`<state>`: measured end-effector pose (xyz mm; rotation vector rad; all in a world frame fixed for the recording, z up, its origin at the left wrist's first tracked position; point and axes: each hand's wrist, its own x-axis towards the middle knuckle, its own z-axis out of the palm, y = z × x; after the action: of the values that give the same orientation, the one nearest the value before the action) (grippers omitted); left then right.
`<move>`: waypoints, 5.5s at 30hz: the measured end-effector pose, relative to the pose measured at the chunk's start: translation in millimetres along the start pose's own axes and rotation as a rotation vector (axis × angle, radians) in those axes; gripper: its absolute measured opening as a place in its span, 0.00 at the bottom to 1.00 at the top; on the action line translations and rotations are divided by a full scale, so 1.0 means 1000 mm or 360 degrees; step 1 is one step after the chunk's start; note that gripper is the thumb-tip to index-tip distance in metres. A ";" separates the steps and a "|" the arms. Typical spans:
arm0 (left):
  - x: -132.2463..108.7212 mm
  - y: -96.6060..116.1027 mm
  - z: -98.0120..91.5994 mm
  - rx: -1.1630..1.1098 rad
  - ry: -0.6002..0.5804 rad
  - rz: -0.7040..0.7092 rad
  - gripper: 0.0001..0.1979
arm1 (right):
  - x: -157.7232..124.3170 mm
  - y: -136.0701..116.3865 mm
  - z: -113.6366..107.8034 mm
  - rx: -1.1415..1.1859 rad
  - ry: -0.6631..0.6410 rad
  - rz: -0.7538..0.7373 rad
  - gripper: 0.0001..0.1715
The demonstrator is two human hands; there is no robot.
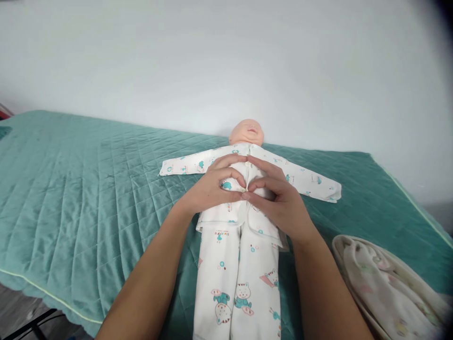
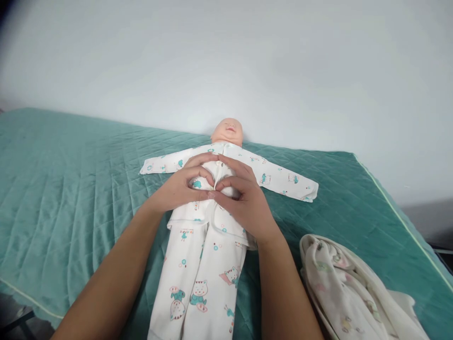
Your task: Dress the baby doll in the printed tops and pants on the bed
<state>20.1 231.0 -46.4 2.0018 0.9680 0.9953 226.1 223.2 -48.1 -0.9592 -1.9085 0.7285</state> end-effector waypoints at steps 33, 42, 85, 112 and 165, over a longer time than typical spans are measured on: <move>0.009 -0.022 0.004 -0.0208 0.0852 -0.0780 0.09 | 0.004 0.023 -0.005 0.0243 0.0736 0.0985 0.22; 0.006 -0.044 -0.006 0.0003 0.1191 -0.0745 0.08 | 0.005 0.022 -0.013 0.0491 0.0905 0.1181 0.14; 0.016 -0.067 -0.004 0.1176 0.0979 -0.0671 0.23 | 0.009 0.045 -0.014 -0.0253 0.0795 0.0880 0.16; 0.020 -0.065 -0.001 0.1186 0.0791 -0.0574 0.21 | 0.010 0.074 -0.008 -0.0949 0.0604 0.0550 0.26; 0.020 -0.062 -0.016 0.1210 0.0686 -0.0918 0.25 | 0.042 -0.003 -0.017 -0.1079 0.0340 0.0122 0.25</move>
<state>-4.0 281.2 -83.2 1.8646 2.2731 0.7934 225.8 258.2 -20.0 -1.4586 -1.9587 -0.0114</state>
